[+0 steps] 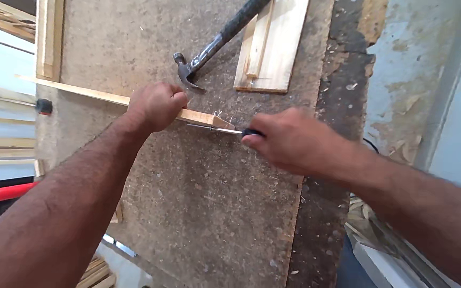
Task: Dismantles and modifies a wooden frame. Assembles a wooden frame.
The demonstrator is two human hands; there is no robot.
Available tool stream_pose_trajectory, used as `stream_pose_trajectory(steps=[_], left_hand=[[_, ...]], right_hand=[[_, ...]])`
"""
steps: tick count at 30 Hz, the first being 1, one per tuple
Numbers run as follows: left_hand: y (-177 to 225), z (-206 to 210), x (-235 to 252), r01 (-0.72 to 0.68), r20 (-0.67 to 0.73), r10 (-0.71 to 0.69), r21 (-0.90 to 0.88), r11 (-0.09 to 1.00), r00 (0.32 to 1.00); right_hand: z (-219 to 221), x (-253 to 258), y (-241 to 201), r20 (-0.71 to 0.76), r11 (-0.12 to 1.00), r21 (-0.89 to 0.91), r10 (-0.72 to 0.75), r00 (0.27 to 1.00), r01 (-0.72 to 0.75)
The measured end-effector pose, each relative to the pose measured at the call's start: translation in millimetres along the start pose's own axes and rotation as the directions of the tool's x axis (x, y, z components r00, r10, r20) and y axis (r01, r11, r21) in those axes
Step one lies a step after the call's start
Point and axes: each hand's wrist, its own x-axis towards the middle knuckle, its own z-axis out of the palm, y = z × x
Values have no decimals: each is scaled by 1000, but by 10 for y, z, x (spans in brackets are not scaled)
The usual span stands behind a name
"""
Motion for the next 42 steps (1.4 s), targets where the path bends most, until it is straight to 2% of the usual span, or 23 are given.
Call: stream_pose_trajectory(steps=[2, 4, 7, 13, 15, 17, 18, 19, 21, 23, 25, 26, 28, 33, 42], left_hand=[[-1, -16, 17, 1, -8, -1, 3, 1000, 1000], [-7, -19, 29, 11, -2, -11, 6, 1000, 1000], [3, -28, 28, 25, 14, -25, 0, 1000, 1000], [-23, -55, 87, -6, 40, 7, -26, 1000, 999], [-28, -64, 83, 1, 60, 2, -49, 999, 998], [-8, -96, 77, -7, 62, 11, -70, 998, 998], [7, -107, 81, -17, 58, 21, -75, 997, 998], [13, -95, 72, -18, 59, 23, -78, 997, 998], [14, -81, 38, 2, 61, 4, -98, 995, 998], [12, -88, 73, 11, 38, -7, -105, 994, 999], [-8, -23, 67, -6, 24, 8, -76, 997, 1000], [-9, -43, 91, -17, 5, 18, -64, 998, 1000], [-17, -32, 87, -21, 4, 21, -53, 998, 1000], [-20, -24, 86, -35, -7, 35, -20, 999, 999], [-13, -11, 64, 3, -23, -3, -32, 999, 1000]], right_hand=[[-9, 62, -209, 171, 981, 77, 162, 972, -177], [-22, 64, -258, 218, 938, 175, 259, 941, -299], [1, 43, -287, 202, 887, 267, 332, 921, -378], [221, -118, -603, 106, 807, 338, 480, 871, -485], [455, -237, -935, 216, 679, 505, 498, 840, -532], [904, -377, -1352, 476, 517, 591, 396, 786, -619], [1127, -417, -1448, 538, 504, 569, 370, 758, -650], [1265, -442, -1444, 530, 543, 528, 390, 753, -653], [1306, -500, -1188, 401, 708, 377, 456, 794, -597], [1190, -635, -814, 249, 828, 285, 422, 871, -483], [1099, -817, -559, -40, 904, 292, 339, 940, -314], [1061, -846, -474, -179, 919, 308, 309, 934, -245], [1044, -909, -478, -340, 912, 368, 313, 887, -181], [1133, -914, -590, -488, 893, 416, 379, 786, -172], [1233, -886, -723, -554, 894, 407, 405, 728, -188]])
